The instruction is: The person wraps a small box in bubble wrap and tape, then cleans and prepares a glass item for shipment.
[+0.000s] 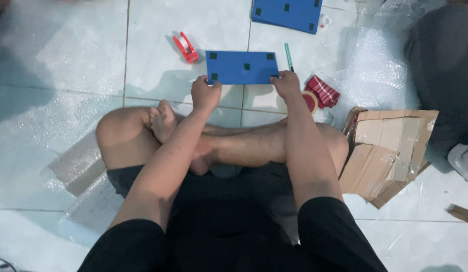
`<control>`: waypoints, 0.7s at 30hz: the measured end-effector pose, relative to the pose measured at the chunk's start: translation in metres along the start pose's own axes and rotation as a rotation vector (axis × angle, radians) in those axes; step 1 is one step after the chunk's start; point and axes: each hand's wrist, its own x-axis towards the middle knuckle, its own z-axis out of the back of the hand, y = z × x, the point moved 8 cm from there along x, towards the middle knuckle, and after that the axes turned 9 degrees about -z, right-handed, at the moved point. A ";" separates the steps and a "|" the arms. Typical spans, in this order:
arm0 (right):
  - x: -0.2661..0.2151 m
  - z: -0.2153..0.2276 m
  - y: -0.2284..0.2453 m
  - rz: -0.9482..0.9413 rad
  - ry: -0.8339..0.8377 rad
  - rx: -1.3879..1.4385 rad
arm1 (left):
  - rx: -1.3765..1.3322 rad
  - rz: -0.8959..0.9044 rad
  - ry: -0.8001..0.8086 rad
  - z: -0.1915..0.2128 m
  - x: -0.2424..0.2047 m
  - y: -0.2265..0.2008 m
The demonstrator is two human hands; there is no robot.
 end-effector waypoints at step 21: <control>0.165 0.090 0.018 -0.044 -0.304 0.106 | -0.021 -0.141 0.114 -0.148 0.171 -0.065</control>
